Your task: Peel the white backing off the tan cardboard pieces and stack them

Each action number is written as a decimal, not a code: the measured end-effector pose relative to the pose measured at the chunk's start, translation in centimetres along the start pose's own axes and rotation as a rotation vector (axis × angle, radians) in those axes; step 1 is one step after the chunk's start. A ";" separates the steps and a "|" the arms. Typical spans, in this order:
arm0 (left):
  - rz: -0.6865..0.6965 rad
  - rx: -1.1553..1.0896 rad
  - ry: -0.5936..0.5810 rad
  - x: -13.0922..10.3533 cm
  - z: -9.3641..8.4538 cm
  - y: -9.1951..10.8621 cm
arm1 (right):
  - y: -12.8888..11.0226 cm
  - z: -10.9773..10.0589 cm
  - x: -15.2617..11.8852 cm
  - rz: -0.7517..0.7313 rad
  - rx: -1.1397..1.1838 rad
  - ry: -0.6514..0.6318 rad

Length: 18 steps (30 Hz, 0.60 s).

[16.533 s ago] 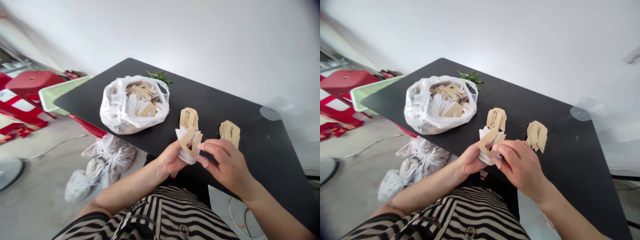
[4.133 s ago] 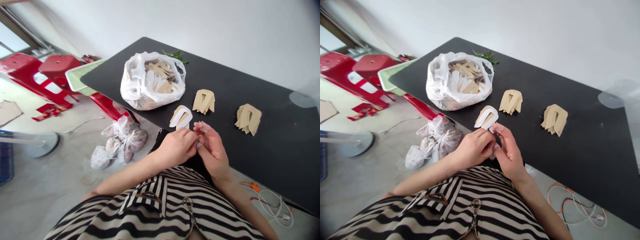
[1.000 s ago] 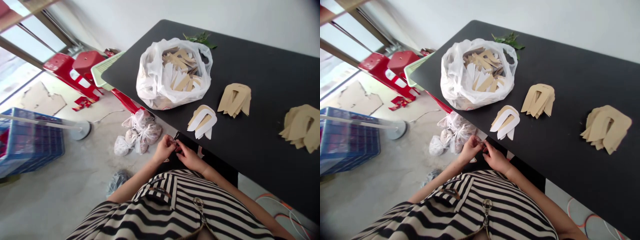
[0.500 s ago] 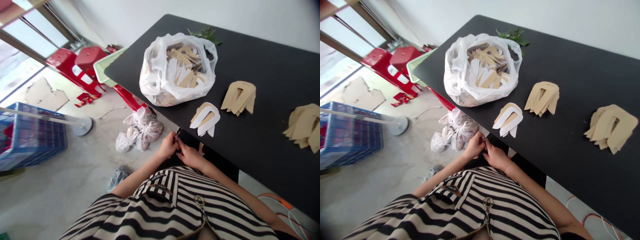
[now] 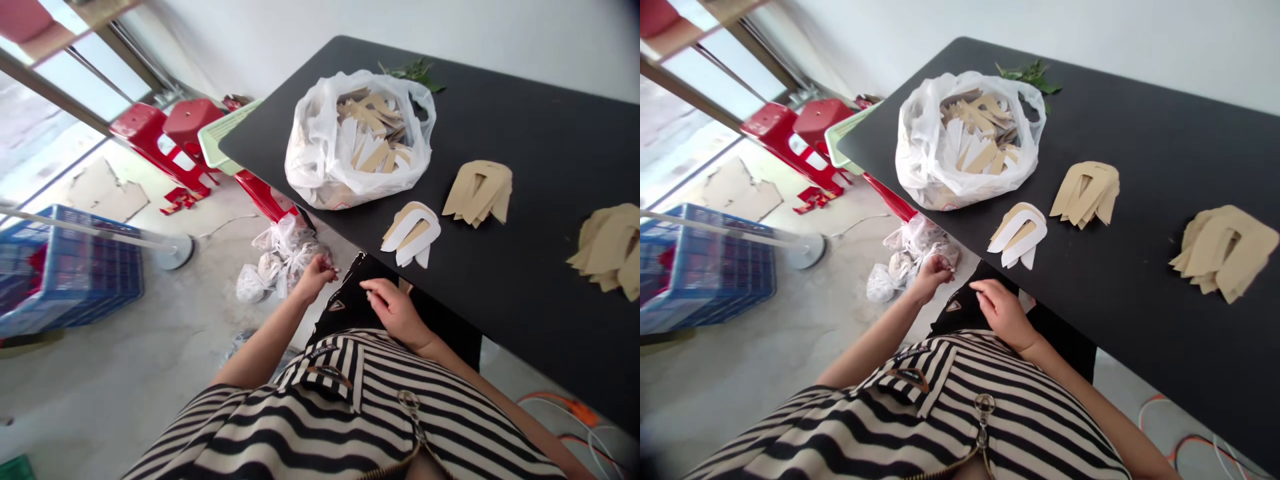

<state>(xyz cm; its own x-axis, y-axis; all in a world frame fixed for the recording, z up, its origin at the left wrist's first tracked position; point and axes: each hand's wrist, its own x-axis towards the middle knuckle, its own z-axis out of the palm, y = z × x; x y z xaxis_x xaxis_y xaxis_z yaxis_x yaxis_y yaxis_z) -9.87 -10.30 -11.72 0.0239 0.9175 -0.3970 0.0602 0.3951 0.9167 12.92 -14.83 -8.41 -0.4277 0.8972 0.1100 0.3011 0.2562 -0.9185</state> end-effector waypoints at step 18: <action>-0.178 -0.451 -0.348 -4.6 3.8 2.1 | 2.6 1.7 0.0 0.044 0.026 0.196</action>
<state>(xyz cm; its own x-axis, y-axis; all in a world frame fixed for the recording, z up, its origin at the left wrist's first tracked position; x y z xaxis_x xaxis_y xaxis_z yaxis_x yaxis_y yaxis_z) -6.03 -13.83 -8.19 0.3824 0.7966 -0.4682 -0.3348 0.5917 0.7333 12.21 -14.81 -11.43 -0.2402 0.9607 0.1392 0.2924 0.2083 -0.9333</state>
